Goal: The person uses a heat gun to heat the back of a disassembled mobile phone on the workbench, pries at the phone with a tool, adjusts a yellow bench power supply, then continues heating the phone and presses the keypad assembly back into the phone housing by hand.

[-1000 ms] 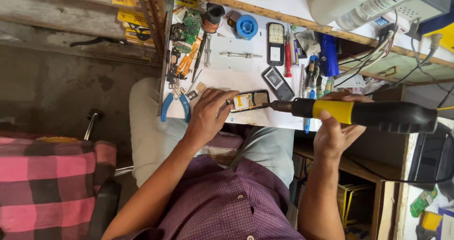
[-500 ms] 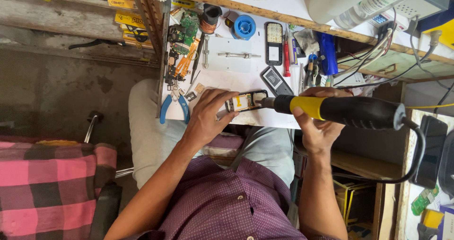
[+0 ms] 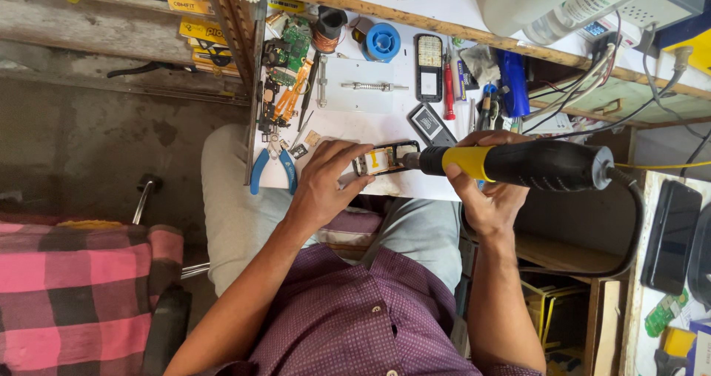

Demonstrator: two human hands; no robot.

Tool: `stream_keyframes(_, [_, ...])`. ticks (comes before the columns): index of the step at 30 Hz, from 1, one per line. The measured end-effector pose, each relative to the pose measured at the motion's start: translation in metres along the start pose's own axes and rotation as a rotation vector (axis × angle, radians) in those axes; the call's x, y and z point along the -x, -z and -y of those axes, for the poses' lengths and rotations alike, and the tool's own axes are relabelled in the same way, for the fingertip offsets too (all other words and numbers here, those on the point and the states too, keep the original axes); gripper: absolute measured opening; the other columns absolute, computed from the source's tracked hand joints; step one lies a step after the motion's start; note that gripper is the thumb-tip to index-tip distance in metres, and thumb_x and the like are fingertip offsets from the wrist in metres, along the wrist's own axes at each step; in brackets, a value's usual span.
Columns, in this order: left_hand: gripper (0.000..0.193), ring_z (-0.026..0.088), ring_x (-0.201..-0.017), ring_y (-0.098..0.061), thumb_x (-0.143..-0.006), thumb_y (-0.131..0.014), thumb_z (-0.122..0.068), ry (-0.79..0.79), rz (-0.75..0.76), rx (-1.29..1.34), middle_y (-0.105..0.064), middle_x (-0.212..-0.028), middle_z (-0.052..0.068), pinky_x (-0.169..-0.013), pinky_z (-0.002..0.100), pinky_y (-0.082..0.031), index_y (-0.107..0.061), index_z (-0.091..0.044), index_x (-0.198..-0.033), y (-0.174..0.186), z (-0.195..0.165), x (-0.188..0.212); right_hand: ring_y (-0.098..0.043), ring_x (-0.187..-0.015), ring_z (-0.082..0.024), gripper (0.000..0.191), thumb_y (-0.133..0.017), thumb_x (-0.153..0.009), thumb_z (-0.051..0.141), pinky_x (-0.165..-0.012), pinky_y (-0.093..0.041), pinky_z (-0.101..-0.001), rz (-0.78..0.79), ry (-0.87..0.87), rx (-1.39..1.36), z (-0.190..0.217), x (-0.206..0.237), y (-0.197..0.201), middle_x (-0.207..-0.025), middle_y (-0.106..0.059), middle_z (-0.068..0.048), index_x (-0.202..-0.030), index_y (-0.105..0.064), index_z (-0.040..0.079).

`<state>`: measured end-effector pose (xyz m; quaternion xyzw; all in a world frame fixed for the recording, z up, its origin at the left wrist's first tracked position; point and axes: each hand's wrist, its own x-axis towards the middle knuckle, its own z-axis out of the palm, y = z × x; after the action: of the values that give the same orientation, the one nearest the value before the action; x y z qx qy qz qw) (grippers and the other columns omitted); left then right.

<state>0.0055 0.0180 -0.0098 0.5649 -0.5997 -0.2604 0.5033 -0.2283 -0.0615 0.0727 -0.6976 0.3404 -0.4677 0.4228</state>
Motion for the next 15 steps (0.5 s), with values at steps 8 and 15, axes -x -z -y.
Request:
stream_keyframes(8, [0.051, 0.031, -0.116, -0.062, -0.078, -0.086, -0.013, 0.015, -0.011, 0.018, -0.069, -0.121, 0.011, -0.100, 0.040, -0.051, -0.069, -0.005, -0.126, 0.0000, 0.0003, -0.0002, -0.065, -0.101, -0.019, 0.049, -0.078, -0.093, -0.002, -0.091, -0.056, -0.0321, 0.017, 0.011, 0.044, 0.0058, -0.0079, -0.0011, -0.113, -0.063, -0.015, -0.130, -0.046, 0.005])
stream_keyframes(15, [0.049, 0.030, -0.114, -0.063, -0.078, -0.086, -0.013, 0.022, -0.011, 0.020, -0.069, -0.118, 0.010, -0.099, 0.040, -0.052, -0.070, -0.005, -0.124, 0.0004, 0.0002, 0.0003, -0.064, -0.100, -0.018, 0.049, -0.077, -0.093, -0.003, -0.090, -0.056, -0.0312, 0.023, 0.022, 0.025, 0.0087, -0.0105, -0.0017, -0.114, -0.063, -0.015, -0.130, -0.046, 0.005])
